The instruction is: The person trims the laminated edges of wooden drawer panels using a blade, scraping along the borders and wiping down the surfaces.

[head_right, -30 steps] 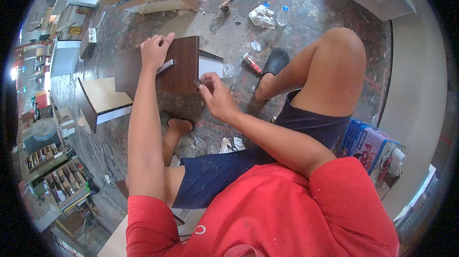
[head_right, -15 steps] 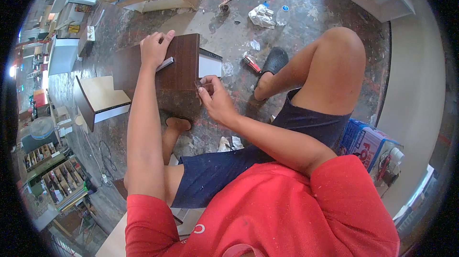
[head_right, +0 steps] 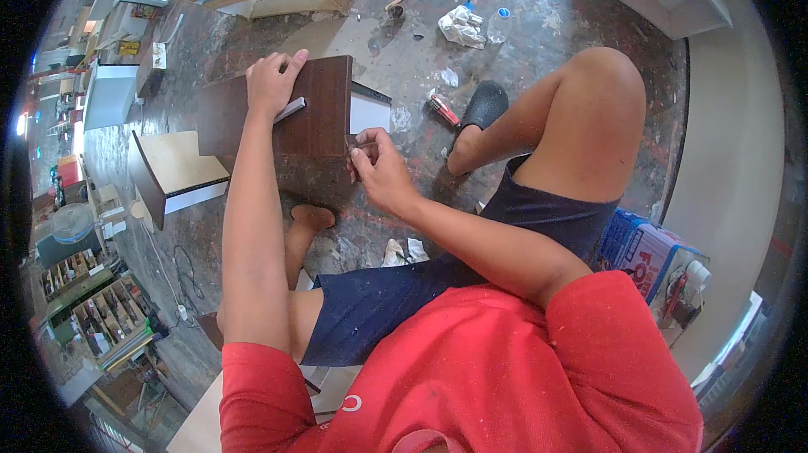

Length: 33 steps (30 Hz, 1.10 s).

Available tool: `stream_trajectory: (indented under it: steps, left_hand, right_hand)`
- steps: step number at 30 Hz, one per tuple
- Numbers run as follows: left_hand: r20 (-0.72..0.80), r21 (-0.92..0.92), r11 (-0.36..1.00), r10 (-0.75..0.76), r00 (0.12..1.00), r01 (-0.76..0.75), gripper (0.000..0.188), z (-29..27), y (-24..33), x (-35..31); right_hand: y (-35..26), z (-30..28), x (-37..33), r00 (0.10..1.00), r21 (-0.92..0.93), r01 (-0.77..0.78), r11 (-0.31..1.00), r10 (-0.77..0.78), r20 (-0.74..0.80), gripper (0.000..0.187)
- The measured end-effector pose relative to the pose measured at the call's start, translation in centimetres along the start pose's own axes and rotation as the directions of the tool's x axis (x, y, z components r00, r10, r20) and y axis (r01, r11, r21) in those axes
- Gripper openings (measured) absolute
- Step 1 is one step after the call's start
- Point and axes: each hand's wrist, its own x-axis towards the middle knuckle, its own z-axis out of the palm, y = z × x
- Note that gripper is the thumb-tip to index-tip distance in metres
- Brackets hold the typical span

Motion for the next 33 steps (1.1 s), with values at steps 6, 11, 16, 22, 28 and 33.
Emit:
stream_trajectory:
  steps: [6, 11, 16, 22, 28, 33]
  left_hand:
    - [0.003, -0.011, 1.0, -0.02, 1.0, 0.02, 0.068, -0.1, 0.0, -0.3]
    - [-0.021, -0.05, 0.998, -0.044, 0.999, 0.043, 0.07, -0.4, 0.3, -0.5]
    - [-0.006, -0.058, 0.997, -0.049, 0.999, 0.048, 0.072, -0.7, 0.6, -0.5]
    - [-0.078, -0.066, 0.996, -0.06, 0.995, 0.055, 0.072, -0.3, 0.3, -1.0]
    - [-0.021, -0.092, 0.989, -0.115, 0.993, 0.112, 0.072, -0.9, 1.1, -1.0]
    - [-0.05, -0.102, 0.99, -0.107, 0.993, 0.102, 0.07, -0.5, 0.9, -1.1]
  right_hand:
    - [-0.7, -0.1, -2.5, 0.984, -0.086, 0.142, 0.986, -0.13, 0.125, 0.017]
    - [-4.2, -4.0, 2.3, 0.981, -0.61, 0.13, 0.782, -0.191, -0.036, 0.027]
    - [-10.5, -5.5, 8.0, 0.976, -0.557, 0.146, 0.817, -0.212, -0.055, 0.03]
    - [-15.1, -3.2, 11.1, 0.897, -0.838, 0.397, 0.375, -0.353, 0.266, 0.025]
    - [-16.9, -1.7, 13.2, 0.873, -0.884, 0.445, 0.145, -0.29, 0.392, 0.023]
    - [-16.8, -1.4, 13.3, 0.887, -0.899, 0.415, 0.14, -0.28, 0.366, 0.02]
